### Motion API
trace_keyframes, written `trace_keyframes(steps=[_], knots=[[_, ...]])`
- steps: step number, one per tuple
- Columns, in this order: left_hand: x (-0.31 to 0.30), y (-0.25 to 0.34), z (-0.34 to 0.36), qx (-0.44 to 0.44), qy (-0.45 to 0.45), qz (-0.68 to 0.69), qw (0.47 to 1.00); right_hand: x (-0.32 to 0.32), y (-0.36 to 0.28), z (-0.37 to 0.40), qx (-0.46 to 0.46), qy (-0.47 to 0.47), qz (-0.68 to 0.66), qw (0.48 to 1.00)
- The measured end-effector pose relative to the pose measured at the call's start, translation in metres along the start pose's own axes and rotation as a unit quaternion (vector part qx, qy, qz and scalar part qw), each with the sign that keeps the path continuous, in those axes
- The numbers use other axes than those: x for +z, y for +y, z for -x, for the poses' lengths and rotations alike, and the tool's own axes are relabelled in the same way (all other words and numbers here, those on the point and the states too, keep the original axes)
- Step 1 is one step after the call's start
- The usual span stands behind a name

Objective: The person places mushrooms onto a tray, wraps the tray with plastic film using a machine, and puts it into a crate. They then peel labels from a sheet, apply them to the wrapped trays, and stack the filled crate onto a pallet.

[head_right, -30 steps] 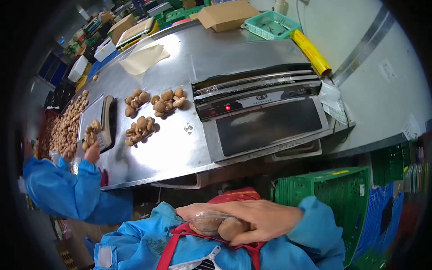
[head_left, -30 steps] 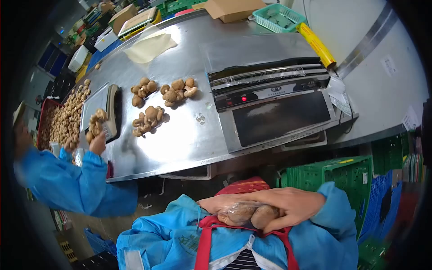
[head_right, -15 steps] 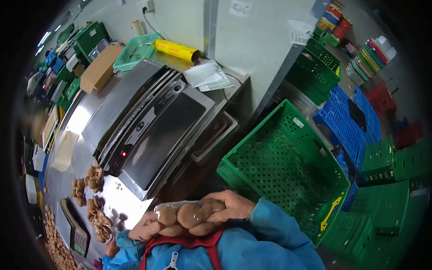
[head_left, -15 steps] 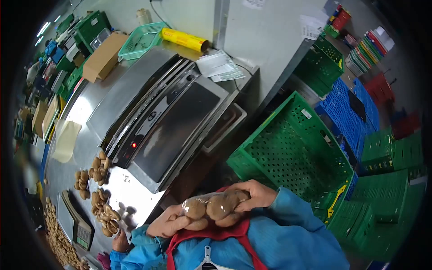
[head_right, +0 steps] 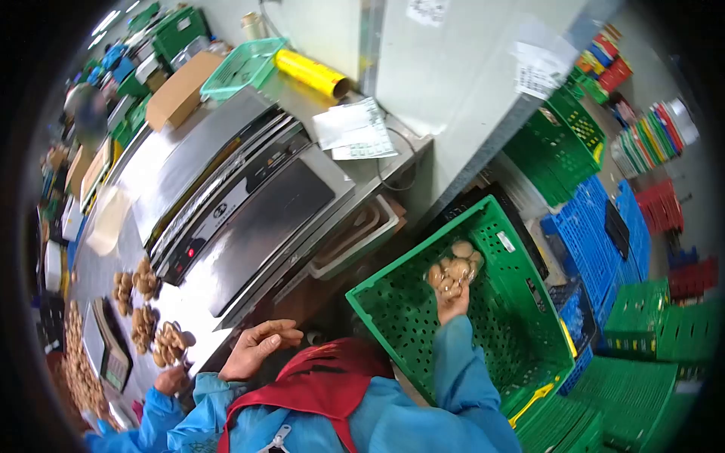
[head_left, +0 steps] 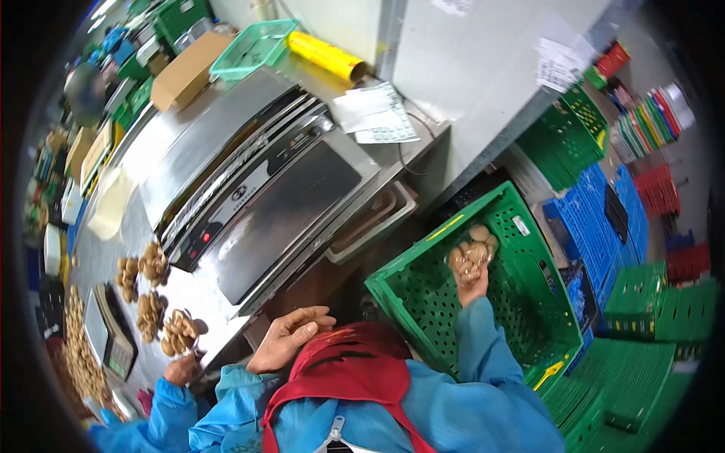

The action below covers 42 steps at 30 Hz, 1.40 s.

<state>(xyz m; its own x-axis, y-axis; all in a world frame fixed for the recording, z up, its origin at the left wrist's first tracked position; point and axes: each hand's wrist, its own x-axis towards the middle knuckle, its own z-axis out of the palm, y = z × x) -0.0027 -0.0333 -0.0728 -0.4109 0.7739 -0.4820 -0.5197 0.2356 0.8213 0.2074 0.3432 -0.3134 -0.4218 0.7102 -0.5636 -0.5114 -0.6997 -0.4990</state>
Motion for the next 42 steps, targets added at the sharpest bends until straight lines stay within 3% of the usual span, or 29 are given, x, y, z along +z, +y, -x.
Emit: trace_keyframes(steps=[2,5,8,10,11,13,15,16,18,19,20,21,22,23,24,25,26,27,29,30,33,35,38,40,42], knots=[[-0.005,-0.008,0.009,-0.007,0.049,0.017,0.999,0.009,0.019,-0.045,-0.017,0.068,0.041,0.997],[-0.024,-0.026,0.029,-0.01,0.128,0.059,0.99,0.012,0.02,-0.086,-0.024,0.114,0.267,0.957],[-0.062,-0.053,0.061,0.018,0.222,0.098,0.97,-0.007,-0.026,-0.105,-0.089,0.09,0.478,0.869],[-0.092,-0.073,0.086,0.081,0.344,0.131,0.926,0.007,-0.076,-0.1,-0.21,0.146,0.551,0.794],[-0.11,-0.08,0.102,0.108,0.399,0.138,0.9,0.043,-0.086,-0.071,-0.279,0.135,0.547,0.778],[-0.151,-0.089,0.13,0.151,0.553,0.131,0.809,0.155,-0.064,0.007,-0.326,-0.069,0.47,0.818],[-0.199,-0.103,0.156,0.222,0.651,0.145,0.711,0.276,0.018,0.135,-0.191,-0.256,0.454,0.832],[-0.224,-0.115,0.167,0.275,0.673,0.118,0.676,0.295,0.057,0.155,-0.119,-0.385,0.471,0.784],[-0.272,-0.141,0.19,0.249,0.757,0.105,0.595,0.329,0.17,0.229,0.105,-0.456,0.54,0.7],[-0.296,-0.157,0.201,0.224,0.796,0.111,0.551,0.349,0.226,0.268,0.281,-0.458,0.523,0.661],[-0.315,-0.17,0.211,0.215,0.801,0.112,0.547,0.338,0.283,0.27,0.342,-0.535,0.519,0.572],[-0.332,-0.182,0.219,0.207,0.806,0.112,0.544,0.327,0.334,0.278,0.357,-0.571,0.53,0.515],[-0.351,-0.201,0.224,0.154,0.799,0.113,0.57,0.309,0.387,0.276,0.319,-0.611,0.556,0.465],[-0.365,-0.214,0.229,0.101,0.789,0.113,0.595,0.304,0.429,0.281,0.262,-0.631,0.59,0.43],[-0.363,-0.201,0.227,0.121,0.745,0.21,0.622,0.303,0.465,0.284,0.204,-0.646,0.622,0.393],[-0.384,-0.228,0.229,0.061,0.687,0.24,0.683,0.3,0.495,0.283,0.202,-0.638,0.643,0.374],[-0.376,-0.207,0.227,0.091,0.681,0.276,0.673,0.297,0.519,0.28,0.197,-0.628,0.662,0.358],[-0.364,-0.187,0.223,0.122,0.671,0.311,0.662,0.292,0.533,0.278,0.193,-0.624,0.664,0.363],[-0.371,-0.21,0.213,0.195,0.631,0.332,0.673,0.287,0.555,0.267,0.238,-0.656,0.62,0.359],[-0.367,-0.205,0.211,0.19,0.627,0.367,0.66,0.292,0.554,0.272,0.202,-0.675,0.612,0.359],[-0.349,-0.171,0.218,0.162,0.62,0.444,0.626,0.323,0.525,0.29,0.208,-0.642,0.634,0.376],[-0.336,-0.135,0.231,0.183,0.579,0.451,0.654,0.343,0.505,0.287,0.15,-0.659,0.624,0.392],[-0.323,-0.057,0.235,0.26,0.473,0.413,0.733,0.415,0.449,0.301,0.162,-0.66,0.58,0.449],[-0.308,0.024,0.22,0.301,0.439,0.369,0.762,0.461,0.419,0.286,0.132,-0.673,0.55,0.477],[-0.327,0.049,0.188,0.319,0.352,0.346,0.809,0.502,0.39,0.259,0.118,-0.667,0.546,0.493]])
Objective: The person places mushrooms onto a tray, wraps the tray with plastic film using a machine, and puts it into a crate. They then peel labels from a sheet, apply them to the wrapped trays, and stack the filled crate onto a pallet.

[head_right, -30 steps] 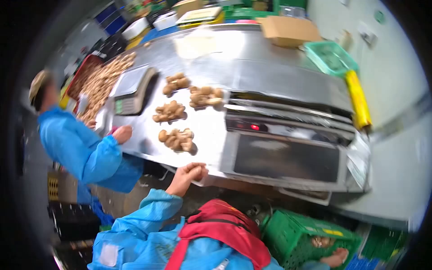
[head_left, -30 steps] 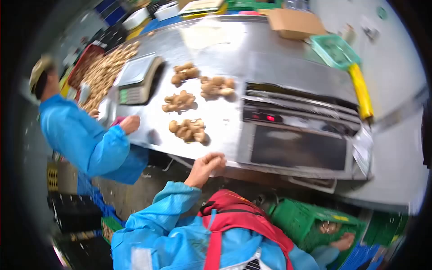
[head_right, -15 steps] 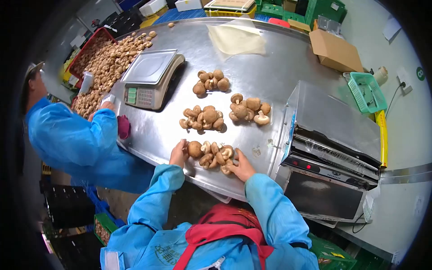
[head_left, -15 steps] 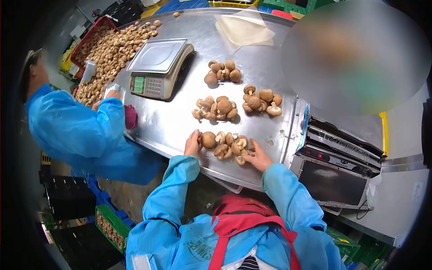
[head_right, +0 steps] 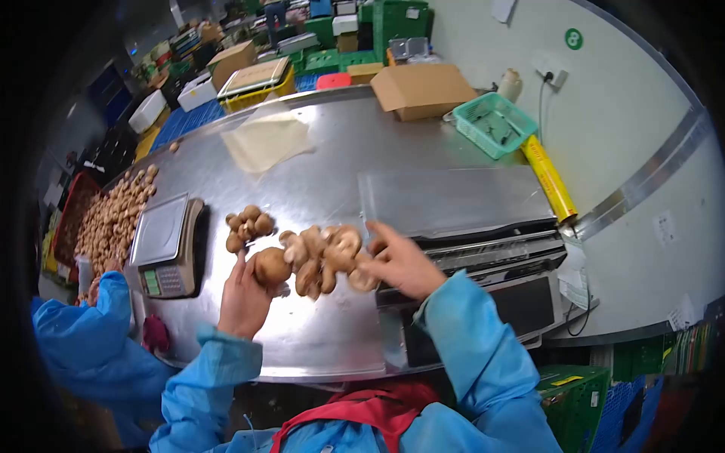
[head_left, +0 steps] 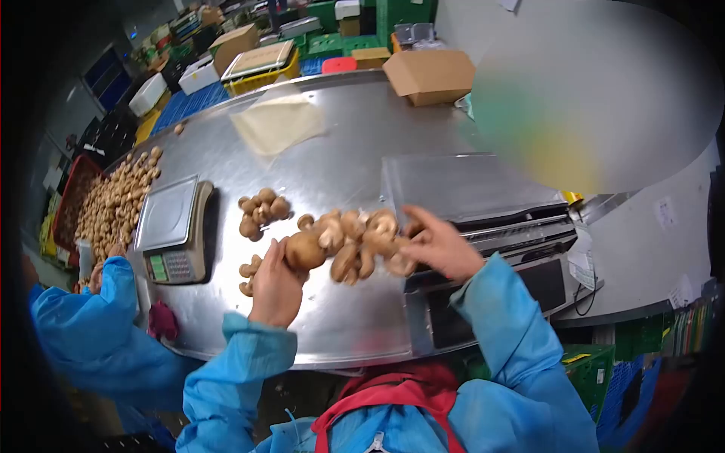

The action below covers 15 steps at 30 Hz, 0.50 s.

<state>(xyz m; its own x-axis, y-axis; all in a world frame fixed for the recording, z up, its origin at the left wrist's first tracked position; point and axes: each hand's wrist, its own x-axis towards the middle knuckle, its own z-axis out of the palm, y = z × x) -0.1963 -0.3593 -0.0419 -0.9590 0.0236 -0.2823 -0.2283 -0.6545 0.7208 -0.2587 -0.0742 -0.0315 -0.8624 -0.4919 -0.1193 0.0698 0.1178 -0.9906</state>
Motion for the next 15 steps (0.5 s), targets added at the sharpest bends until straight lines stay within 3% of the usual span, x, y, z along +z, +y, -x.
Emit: trace_keyframes(steps=[3,5,9,11,14,15], knots=[[0.053,-0.031,-0.082,-0.033,-0.054,0.025,0.998,-0.087,-0.009,-0.003,0.004,0.036,-0.006,0.999],[0.084,-0.067,-0.134,-0.059,0.038,0.004,0.998,-0.144,0.006,-0.006,0.03,0.059,-0.034,0.997],[0.142,-0.129,-0.191,-0.075,0.06,-0.001,0.995,-0.229,0.045,-0.008,0.061,0.091,-0.035,0.993],[0.154,-0.147,-0.2,-0.095,0.06,0.028,0.993,-0.254,0.067,-0.008,0.071,0.086,0.004,0.994],[0.172,-0.147,-0.181,-0.105,0.099,-0.005,0.99,-0.259,0.059,0.009,0.066,0.11,-0.05,0.99],[0.167,-0.142,-0.174,-0.1,0.105,-0.062,0.988,-0.264,0.056,0.019,0.053,0.136,0.032,0.989]])
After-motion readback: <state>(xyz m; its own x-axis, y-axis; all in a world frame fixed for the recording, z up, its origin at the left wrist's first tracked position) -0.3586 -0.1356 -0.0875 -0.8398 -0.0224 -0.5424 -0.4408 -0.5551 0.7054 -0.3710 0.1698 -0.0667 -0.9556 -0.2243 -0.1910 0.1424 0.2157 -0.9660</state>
